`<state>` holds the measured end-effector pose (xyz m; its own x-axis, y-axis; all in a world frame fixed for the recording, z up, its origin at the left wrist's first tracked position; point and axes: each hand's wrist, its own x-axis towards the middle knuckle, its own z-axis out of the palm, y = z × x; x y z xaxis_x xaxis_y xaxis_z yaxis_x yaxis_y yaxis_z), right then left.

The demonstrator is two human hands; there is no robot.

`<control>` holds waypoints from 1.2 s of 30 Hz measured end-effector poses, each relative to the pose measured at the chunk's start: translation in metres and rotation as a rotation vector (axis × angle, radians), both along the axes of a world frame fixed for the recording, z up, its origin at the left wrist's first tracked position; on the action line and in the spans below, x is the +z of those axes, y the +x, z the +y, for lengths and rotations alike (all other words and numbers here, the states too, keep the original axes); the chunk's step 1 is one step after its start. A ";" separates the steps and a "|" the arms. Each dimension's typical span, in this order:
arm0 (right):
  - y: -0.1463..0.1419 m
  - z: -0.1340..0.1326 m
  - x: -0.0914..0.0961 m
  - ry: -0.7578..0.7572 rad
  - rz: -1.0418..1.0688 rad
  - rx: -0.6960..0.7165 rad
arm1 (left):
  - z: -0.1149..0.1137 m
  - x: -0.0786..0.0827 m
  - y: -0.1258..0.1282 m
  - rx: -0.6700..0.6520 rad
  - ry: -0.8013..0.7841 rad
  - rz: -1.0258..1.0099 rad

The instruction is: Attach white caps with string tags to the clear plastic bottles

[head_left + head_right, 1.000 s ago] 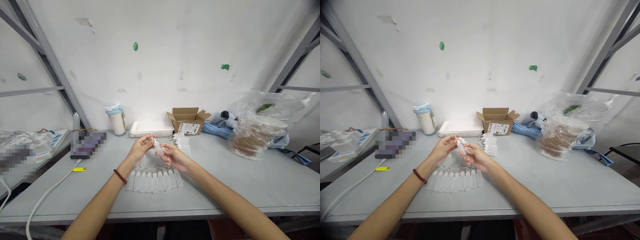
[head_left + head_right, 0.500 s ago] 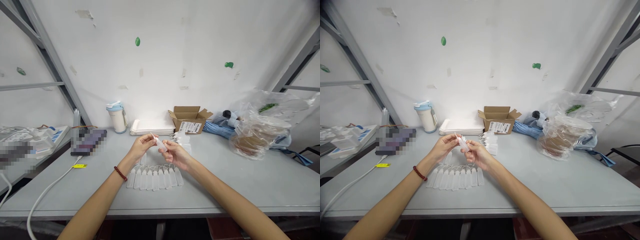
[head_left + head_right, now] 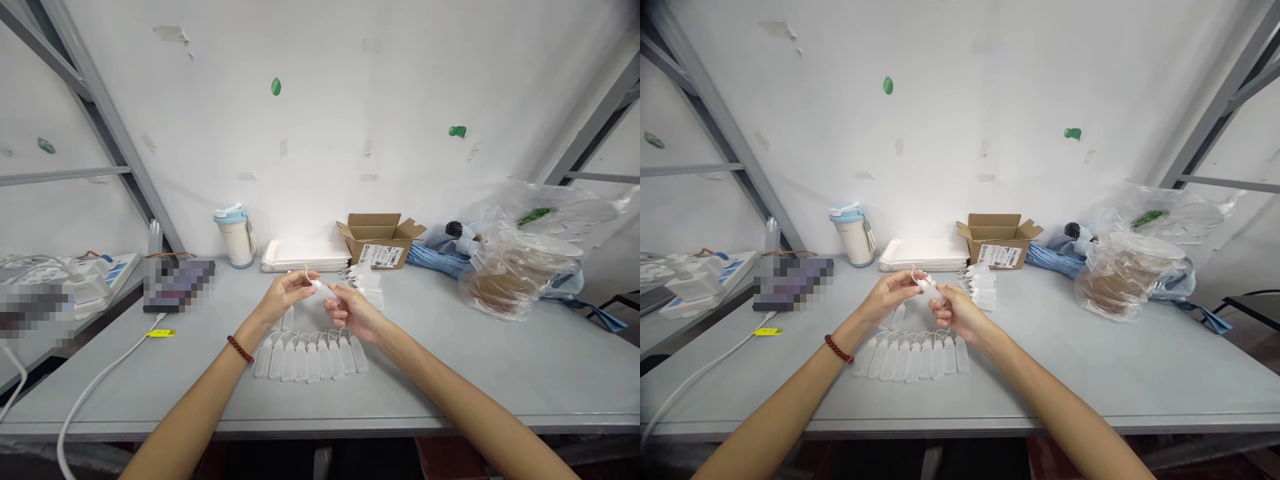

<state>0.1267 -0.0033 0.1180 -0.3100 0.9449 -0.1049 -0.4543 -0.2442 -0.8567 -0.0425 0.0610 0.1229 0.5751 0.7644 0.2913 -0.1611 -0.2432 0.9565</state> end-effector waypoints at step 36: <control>-0.005 -0.006 0.006 0.012 -0.191 -0.136 | -0.005 0.009 -0.001 -0.022 0.094 0.251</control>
<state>0.1214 -0.0092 0.1236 -0.1548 0.9782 -0.1381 -0.3115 -0.1810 -0.9329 -0.0435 0.0557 0.1319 0.6544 0.7274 0.2065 0.0719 -0.3318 0.9406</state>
